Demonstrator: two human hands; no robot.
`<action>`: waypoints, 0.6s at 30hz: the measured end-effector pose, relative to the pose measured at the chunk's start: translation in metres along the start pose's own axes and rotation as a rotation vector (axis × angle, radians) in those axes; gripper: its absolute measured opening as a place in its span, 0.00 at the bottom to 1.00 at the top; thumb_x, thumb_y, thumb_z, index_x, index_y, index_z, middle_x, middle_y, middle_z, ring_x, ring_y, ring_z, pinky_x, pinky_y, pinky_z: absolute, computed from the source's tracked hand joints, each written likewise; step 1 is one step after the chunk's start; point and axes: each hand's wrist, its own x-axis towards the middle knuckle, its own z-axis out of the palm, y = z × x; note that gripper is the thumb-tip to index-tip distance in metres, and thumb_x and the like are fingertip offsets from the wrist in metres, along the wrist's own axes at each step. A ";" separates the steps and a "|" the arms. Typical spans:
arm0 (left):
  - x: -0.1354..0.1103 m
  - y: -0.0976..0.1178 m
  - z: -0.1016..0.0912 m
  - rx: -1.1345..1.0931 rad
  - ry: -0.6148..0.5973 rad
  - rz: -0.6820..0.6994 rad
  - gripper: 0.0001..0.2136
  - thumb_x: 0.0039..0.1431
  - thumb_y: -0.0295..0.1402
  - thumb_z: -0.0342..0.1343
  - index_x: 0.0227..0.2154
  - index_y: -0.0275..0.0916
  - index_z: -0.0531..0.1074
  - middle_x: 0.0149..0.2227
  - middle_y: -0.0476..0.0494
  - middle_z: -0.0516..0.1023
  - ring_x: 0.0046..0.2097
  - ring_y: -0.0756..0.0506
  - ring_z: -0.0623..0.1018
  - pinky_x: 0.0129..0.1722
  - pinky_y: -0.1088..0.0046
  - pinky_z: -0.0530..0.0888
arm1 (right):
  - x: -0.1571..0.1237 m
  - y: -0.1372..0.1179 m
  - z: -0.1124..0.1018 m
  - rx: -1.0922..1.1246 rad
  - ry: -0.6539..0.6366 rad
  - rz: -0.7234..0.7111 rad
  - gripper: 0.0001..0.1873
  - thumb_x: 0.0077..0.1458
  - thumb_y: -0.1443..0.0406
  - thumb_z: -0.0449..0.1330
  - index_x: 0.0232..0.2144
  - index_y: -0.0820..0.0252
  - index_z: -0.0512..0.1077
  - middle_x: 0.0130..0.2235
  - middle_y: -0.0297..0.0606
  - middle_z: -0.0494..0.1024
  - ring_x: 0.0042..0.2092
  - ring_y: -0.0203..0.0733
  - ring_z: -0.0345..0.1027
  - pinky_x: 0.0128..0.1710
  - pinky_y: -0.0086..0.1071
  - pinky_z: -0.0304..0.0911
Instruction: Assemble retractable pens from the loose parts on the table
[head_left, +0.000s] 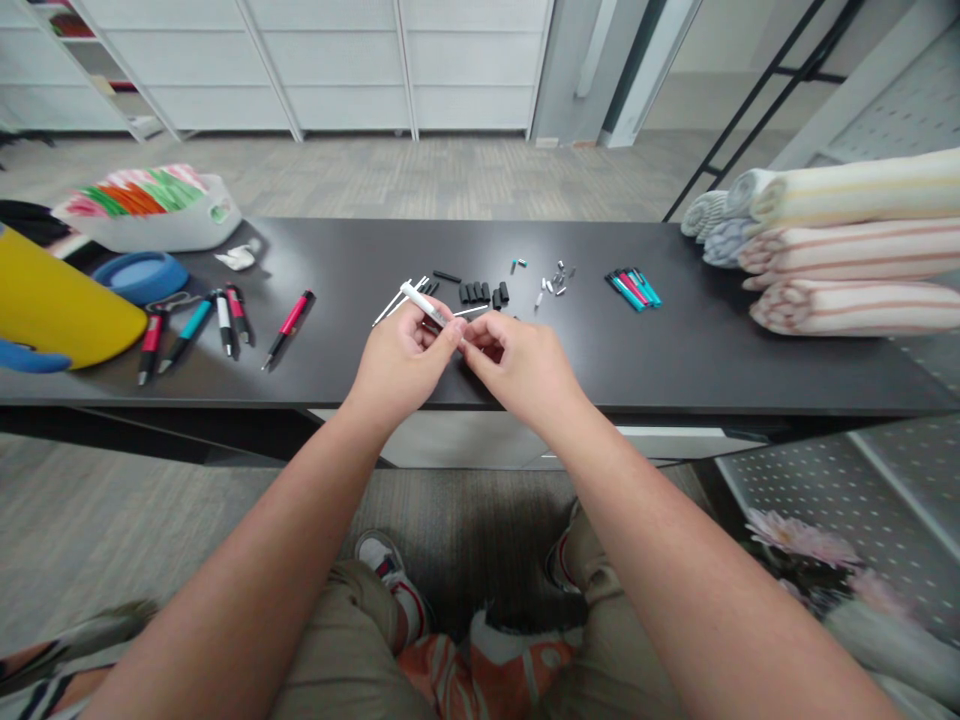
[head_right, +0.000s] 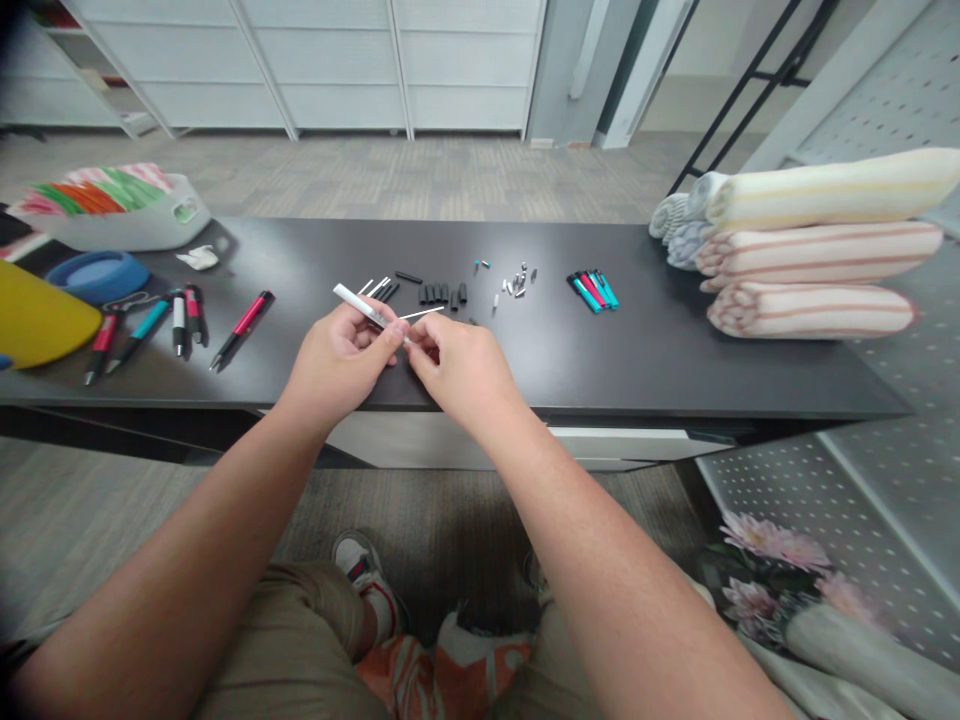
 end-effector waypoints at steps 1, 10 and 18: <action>0.000 0.000 0.000 0.003 0.001 0.001 0.10 0.64 0.42 0.62 0.39 0.41 0.74 0.30 0.49 0.79 0.28 0.48 0.76 0.29 0.73 0.68 | 0.000 0.000 0.000 -0.002 0.001 -0.005 0.03 0.63 0.66 0.63 0.38 0.55 0.78 0.38 0.34 0.86 0.37 0.41 0.79 0.38 0.32 0.66; 0.000 0.000 0.001 0.012 -0.005 0.002 0.09 0.64 0.41 0.61 0.39 0.42 0.74 0.30 0.49 0.78 0.29 0.48 0.76 0.30 0.72 0.69 | 0.000 -0.001 0.000 -0.001 0.012 -0.007 0.02 0.63 0.65 0.63 0.37 0.55 0.77 0.37 0.34 0.85 0.37 0.40 0.79 0.39 0.32 0.66; 0.000 0.000 0.000 0.010 -0.009 0.001 0.09 0.64 0.41 0.61 0.39 0.42 0.74 0.29 0.49 0.78 0.29 0.48 0.76 0.30 0.72 0.69 | 0.001 0.001 0.000 -0.009 -0.005 -0.001 0.02 0.64 0.64 0.63 0.38 0.55 0.77 0.37 0.34 0.86 0.37 0.41 0.79 0.39 0.32 0.66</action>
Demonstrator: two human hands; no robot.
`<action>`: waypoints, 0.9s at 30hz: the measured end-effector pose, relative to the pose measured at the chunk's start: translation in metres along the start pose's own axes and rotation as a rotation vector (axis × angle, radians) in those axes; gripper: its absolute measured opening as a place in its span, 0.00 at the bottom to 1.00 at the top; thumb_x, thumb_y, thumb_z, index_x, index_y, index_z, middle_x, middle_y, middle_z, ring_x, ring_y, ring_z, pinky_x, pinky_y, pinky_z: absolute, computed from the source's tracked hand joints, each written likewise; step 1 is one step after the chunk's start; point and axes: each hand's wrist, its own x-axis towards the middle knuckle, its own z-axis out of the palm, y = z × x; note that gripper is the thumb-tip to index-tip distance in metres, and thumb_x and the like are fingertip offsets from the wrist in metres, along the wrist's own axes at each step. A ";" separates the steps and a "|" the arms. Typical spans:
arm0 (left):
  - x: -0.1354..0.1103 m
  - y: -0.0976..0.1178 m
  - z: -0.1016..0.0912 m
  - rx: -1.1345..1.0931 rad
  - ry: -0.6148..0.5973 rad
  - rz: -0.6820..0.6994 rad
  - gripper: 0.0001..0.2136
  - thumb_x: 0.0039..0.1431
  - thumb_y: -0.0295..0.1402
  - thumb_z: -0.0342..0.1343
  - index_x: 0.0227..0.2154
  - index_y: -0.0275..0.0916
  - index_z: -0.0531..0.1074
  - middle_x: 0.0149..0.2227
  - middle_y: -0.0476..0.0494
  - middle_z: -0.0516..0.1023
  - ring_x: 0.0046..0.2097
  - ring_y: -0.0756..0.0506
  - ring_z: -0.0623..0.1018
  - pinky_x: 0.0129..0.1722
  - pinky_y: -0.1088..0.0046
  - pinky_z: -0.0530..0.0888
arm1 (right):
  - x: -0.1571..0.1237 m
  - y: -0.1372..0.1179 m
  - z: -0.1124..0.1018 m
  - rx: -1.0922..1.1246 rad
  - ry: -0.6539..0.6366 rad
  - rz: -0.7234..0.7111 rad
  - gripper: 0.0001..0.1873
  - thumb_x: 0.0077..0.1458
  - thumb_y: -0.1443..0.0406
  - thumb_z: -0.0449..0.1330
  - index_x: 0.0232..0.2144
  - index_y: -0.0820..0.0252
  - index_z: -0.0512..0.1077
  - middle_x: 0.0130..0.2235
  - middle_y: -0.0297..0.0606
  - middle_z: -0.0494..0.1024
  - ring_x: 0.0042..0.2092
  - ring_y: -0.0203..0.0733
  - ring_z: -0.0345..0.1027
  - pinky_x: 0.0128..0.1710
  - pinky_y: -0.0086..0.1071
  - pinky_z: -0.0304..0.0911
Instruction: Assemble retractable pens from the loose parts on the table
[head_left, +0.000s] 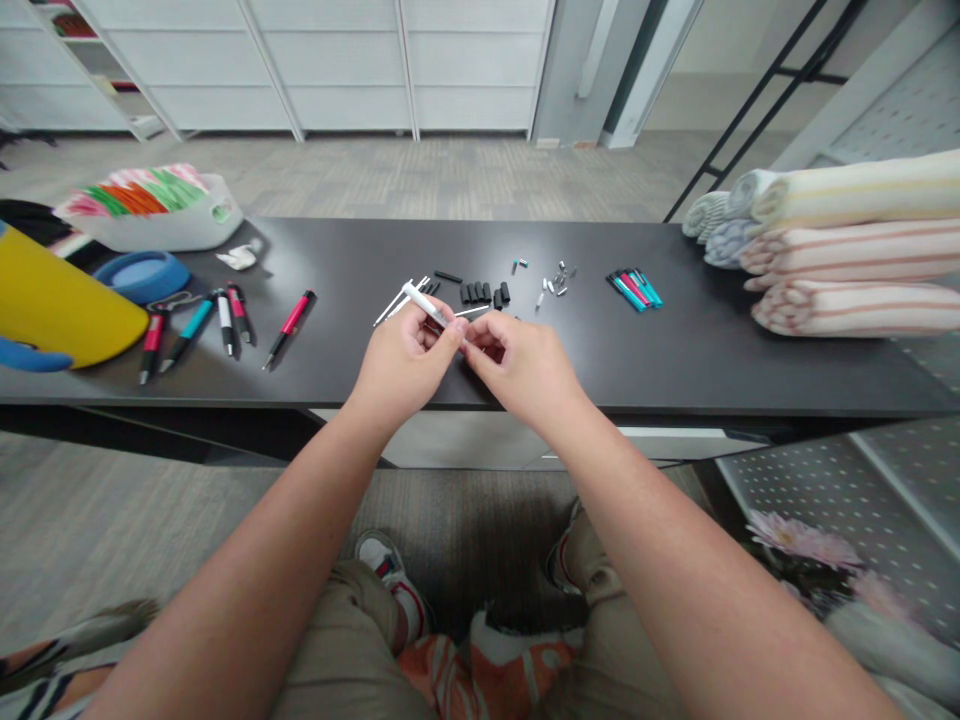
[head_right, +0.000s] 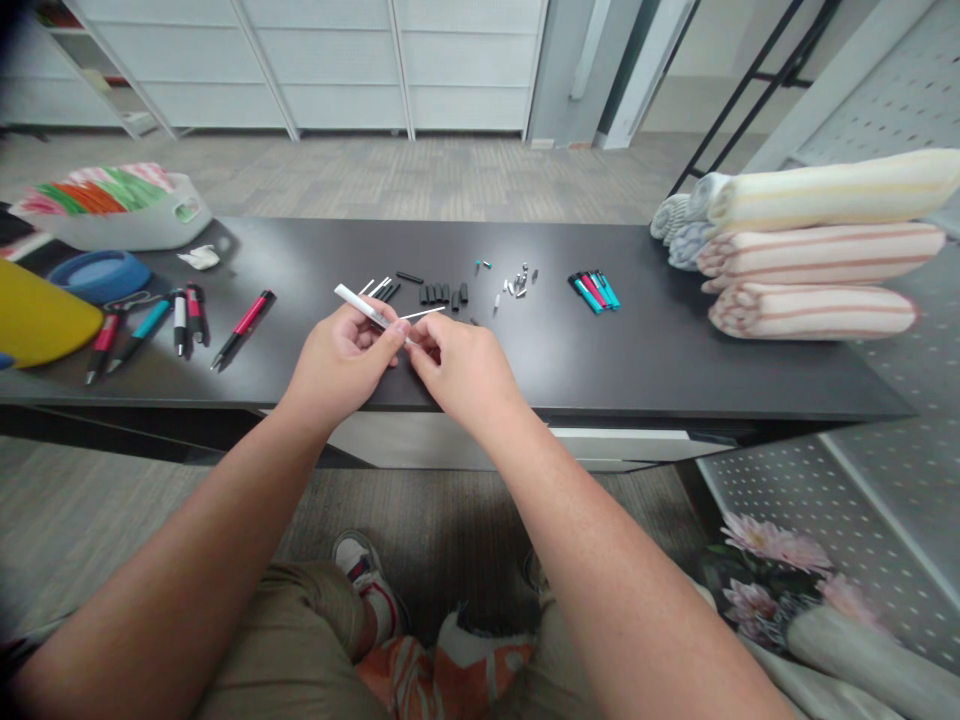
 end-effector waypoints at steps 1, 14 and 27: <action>0.000 0.000 0.000 0.006 0.001 0.002 0.09 0.64 0.41 0.61 0.39 0.42 0.74 0.29 0.50 0.78 0.28 0.48 0.76 0.30 0.72 0.69 | 0.000 0.000 0.000 0.000 -0.001 -0.001 0.02 0.64 0.64 0.63 0.38 0.55 0.77 0.37 0.34 0.86 0.38 0.41 0.79 0.39 0.32 0.66; 0.000 0.003 0.000 0.021 0.001 0.003 0.09 0.64 0.41 0.61 0.39 0.41 0.73 0.29 0.50 0.78 0.28 0.48 0.76 0.30 0.72 0.68 | 0.000 -0.003 -0.001 -0.016 0.015 -0.010 0.01 0.63 0.66 0.63 0.37 0.56 0.77 0.38 0.34 0.86 0.37 0.41 0.79 0.39 0.32 0.65; 0.000 0.000 0.000 0.044 -0.004 0.017 0.09 0.65 0.41 0.59 0.40 0.41 0.73 0.30 0.49 0.78 0.29 0.48 0.77 0.31 0.72 0.70 | 0.000 -0.002 0.000 -0.033 0.005 -0.014 0.03 0.65 0.65 0.63 0.37 0.56 0.76 0.38 0.35 0.85 0.37 0.41 0.78 0.38 0.32 0.63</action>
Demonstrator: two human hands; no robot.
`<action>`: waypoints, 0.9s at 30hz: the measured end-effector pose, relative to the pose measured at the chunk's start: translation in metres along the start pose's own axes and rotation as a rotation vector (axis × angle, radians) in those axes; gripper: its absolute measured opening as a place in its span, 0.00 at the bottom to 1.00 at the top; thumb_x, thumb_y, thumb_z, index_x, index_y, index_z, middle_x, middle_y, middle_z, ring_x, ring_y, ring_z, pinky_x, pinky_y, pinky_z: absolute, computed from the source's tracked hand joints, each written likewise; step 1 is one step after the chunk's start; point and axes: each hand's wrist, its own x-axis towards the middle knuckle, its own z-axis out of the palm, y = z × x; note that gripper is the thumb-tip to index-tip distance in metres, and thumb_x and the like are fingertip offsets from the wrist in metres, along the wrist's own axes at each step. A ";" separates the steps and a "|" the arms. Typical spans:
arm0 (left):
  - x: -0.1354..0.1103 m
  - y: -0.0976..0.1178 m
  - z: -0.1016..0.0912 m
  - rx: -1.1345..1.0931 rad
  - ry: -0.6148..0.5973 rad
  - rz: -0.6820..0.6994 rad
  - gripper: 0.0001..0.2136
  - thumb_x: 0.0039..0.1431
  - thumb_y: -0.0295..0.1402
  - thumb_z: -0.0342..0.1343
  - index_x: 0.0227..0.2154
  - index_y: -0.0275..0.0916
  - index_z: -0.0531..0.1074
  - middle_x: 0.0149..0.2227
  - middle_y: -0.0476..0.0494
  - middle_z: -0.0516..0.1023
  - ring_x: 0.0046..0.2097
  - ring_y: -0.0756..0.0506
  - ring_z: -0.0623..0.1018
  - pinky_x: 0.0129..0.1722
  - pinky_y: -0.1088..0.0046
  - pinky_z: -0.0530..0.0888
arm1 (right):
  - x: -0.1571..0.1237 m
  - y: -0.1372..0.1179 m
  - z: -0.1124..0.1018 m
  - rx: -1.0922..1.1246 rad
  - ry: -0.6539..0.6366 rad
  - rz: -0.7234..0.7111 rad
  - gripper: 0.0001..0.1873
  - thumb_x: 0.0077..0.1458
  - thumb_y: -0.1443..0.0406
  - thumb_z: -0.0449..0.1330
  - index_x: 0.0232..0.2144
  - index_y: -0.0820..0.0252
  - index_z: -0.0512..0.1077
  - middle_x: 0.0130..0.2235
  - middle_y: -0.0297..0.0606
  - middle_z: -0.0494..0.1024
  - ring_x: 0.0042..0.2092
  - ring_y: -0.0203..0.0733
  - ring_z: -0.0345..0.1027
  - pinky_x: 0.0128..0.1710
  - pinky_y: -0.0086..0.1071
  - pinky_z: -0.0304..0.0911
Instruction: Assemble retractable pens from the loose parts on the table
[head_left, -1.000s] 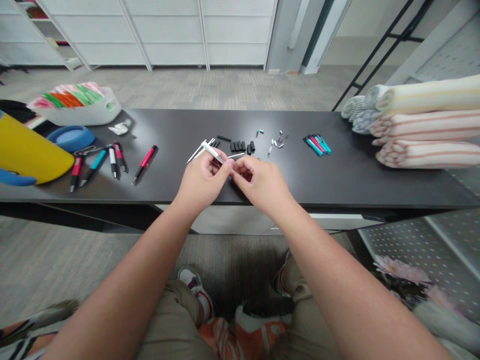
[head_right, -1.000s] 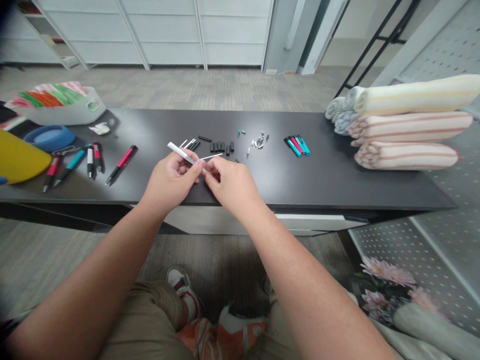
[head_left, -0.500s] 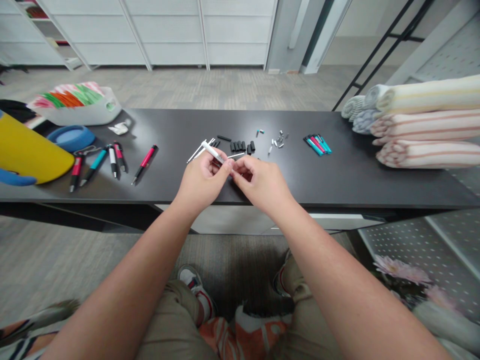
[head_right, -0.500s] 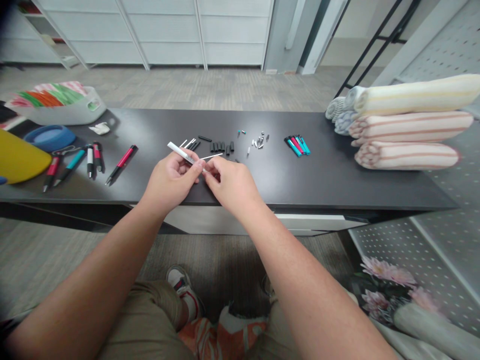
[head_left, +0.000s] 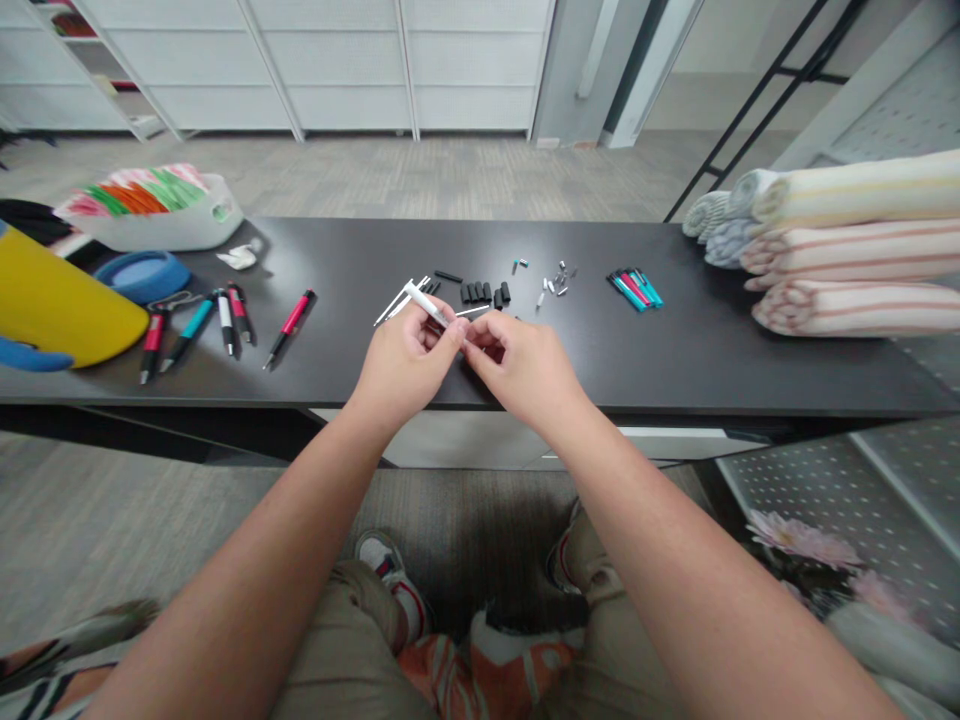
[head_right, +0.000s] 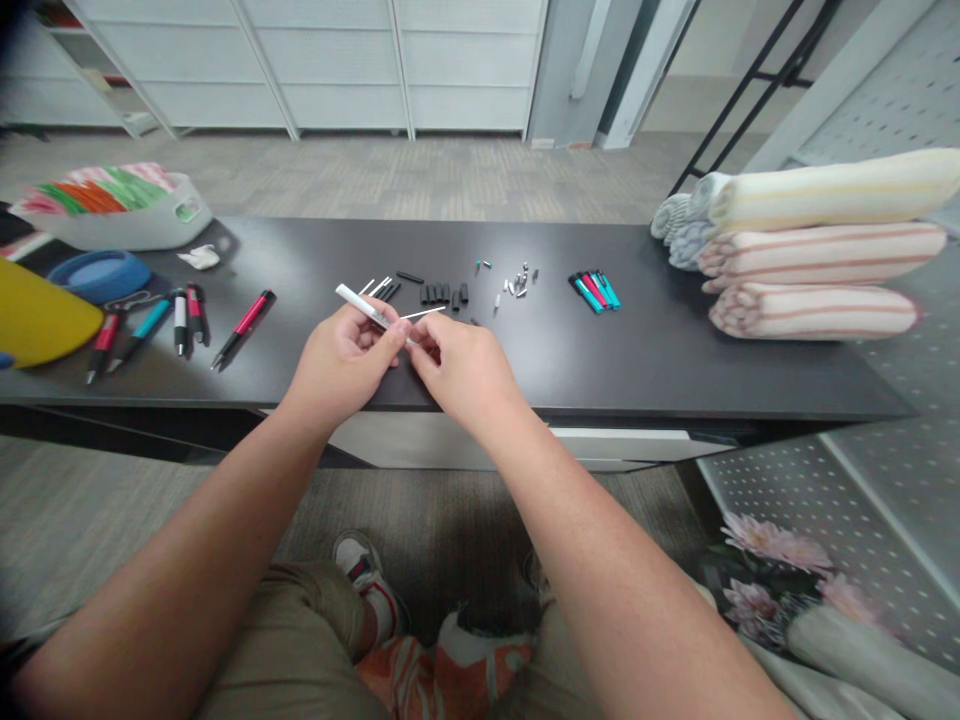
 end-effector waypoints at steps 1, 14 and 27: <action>0.000 0.000 0.000 0.002 -0.002 0.002 0.09 0.66 0.41 0.59 0.40 0.41 0.73 0.30 0.49 0.78 0.29 0.48 0.77 0.31 0.72 0.70 | 0.000 0.000 0.000 0.000 -0.001 0.000 0.03 0.65 0.65 0.63 0.37 0.56 0.76 0.37 0.35 0.85 0.37 0.41 0.78 0.38 0.32 0.63; -0.001 0.001 0.001 0.035 0.005 0.005 0.09 0.66 0.41 0.58 0.41 0.41 0.73 0.30 0.50 0.78 0.29 0.48 0.77 0.32 0.72 0.71 | 0.000 0.000 0.000 -0.006 0.006 0.000 0.02 0.64 0.65 0.63 0.37 0.56 0.76 0.37 0.35 0.85 0.36 0.40 0.78 0.38 0.32 0.63; -0.001 0.001 0.001 0.049 0.008 0.011 0.10 0.66 0.42 0.58 0.40 0.41 0.73 0.29 0.49 0.78 0.29 0.48 0.76 0.31 0.71 0.70 | 0.000 0.000 0.001 0.003 0.001 -0.001 0.03 0.65 0.65 0.62 0.38 0.56 0.77 0.37 0.35 0.85 0.37 0.40 0.78 0.38 0.32 0.63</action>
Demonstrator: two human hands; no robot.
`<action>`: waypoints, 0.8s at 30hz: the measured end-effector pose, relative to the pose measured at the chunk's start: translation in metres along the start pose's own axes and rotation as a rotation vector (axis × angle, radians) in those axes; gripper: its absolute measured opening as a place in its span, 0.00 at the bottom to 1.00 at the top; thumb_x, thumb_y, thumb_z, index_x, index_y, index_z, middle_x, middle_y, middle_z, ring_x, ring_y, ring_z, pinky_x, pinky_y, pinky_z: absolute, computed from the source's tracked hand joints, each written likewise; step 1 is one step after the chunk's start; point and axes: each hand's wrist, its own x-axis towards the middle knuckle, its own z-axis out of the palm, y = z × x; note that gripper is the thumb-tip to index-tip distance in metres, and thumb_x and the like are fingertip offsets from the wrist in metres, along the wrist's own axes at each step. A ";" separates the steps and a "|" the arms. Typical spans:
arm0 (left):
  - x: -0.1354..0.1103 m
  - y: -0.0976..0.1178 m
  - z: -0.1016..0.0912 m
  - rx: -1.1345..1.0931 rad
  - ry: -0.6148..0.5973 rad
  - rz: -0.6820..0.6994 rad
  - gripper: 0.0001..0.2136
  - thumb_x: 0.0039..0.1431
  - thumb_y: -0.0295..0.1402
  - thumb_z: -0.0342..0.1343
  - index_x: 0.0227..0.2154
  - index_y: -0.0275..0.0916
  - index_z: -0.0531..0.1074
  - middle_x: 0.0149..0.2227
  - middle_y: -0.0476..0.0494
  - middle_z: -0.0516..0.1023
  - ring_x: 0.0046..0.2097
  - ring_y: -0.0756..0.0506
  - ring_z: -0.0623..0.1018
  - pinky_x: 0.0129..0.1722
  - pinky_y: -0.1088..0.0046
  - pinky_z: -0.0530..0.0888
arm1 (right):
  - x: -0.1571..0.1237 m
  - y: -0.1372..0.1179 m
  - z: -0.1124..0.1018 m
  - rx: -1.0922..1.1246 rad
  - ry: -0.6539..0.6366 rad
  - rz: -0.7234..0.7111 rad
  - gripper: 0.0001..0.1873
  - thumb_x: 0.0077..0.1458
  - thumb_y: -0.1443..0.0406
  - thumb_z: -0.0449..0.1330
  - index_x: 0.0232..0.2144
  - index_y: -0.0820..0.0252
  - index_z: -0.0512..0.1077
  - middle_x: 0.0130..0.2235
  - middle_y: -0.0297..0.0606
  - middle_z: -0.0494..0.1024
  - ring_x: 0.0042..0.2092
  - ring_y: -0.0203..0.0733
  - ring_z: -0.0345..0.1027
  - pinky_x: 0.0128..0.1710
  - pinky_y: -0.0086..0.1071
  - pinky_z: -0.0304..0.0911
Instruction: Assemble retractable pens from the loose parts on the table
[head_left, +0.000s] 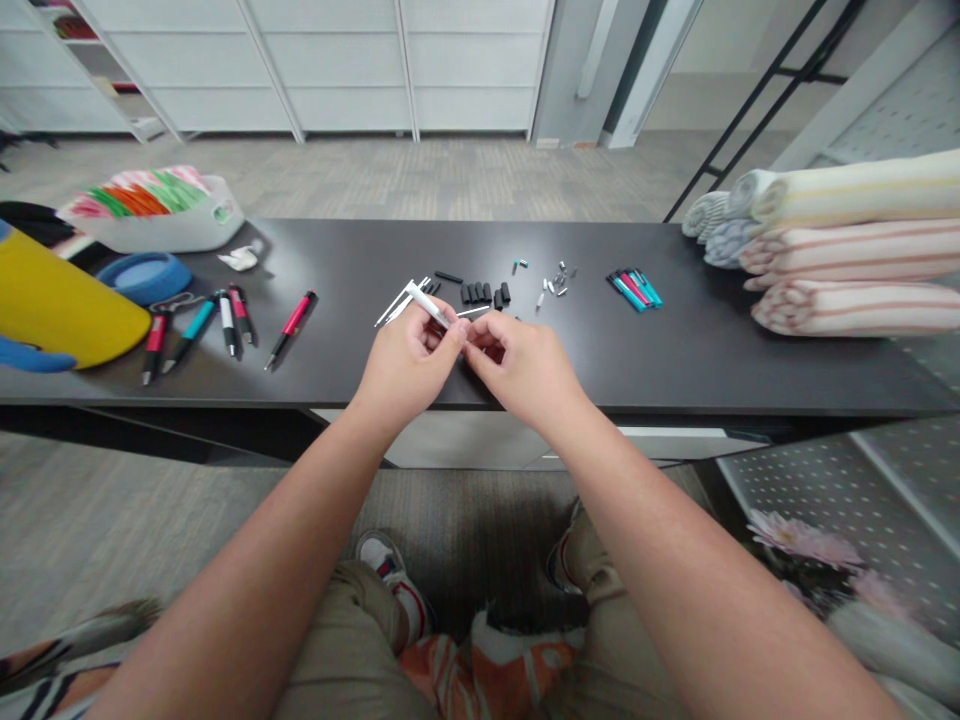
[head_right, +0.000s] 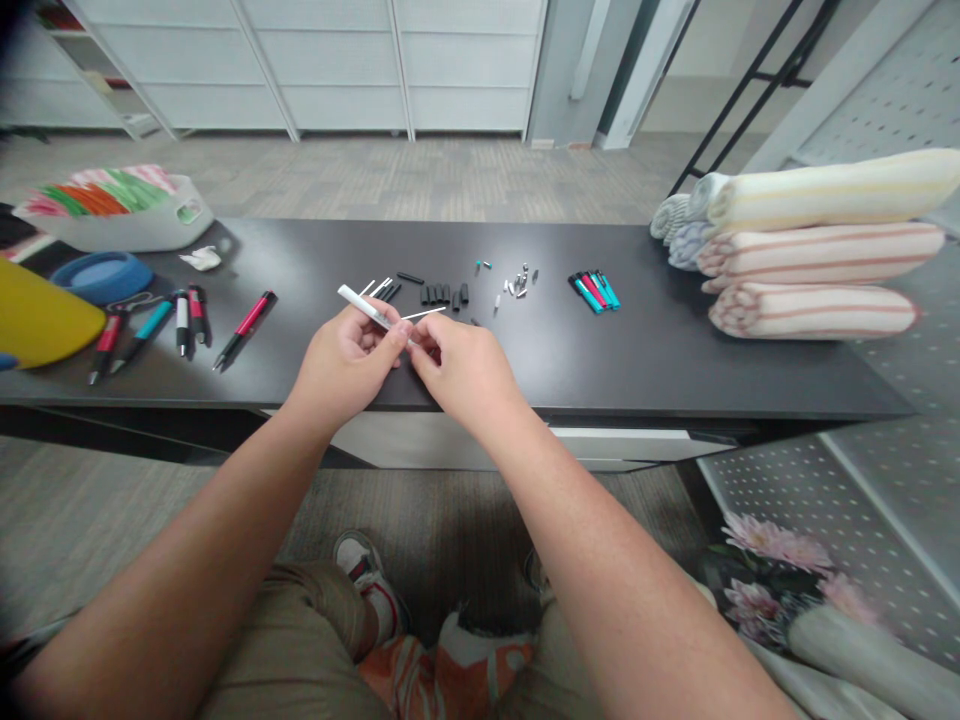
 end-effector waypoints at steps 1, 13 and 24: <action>0.000 0.000 0.000 0.002 0.002 -0.002 0.10 0.66 0.42 0.58 0.40 0.41 0.73 0.29 0.49 0.78 0.29 0.48 0.76 0.31 0.71 0.70 | 0.000 0.000 0.000 0.000 -0.001 -0.001 0.03 0.65 0.65 0.62 0.38 0.56 0.77 0.37 0.35 0.85 0.36 0.40 0.78 0.38 0.32 0.63; -0.002 0.004 0.001 0.080 0.014 0.043 0.08 0.66 0.40 0.58 0.40 0.41 0.73 0.30 0.50 0.78 0.31 0.48 0.77 0.35 0.70 0.72 | 0.000 -0.002 -0.001 -0.027 -0.017 0.015 0.05 0.65 0.64 0.61 0.39 0.56 0.78 0.36 0.35 0.85 0.36 0.40 0.76 0.38 0.32 0.62; -0.001 0.003 0.000 0.059 -0.002 0.024 0.09 0.67 0.41 0.57 0.40 0.41 0.73 0.31 0.49 0.79 0.32 0.46 0.78 0.34 0.70 0.72 | 0.001 -0.002 -0.002 -0.028 -0.027 0.020 0.05 0.66 0.63 0.61 0.38 0.55 0.77 0.37 0.35 0.85 0.36 0.41 0.76 0.37 0.32 0.61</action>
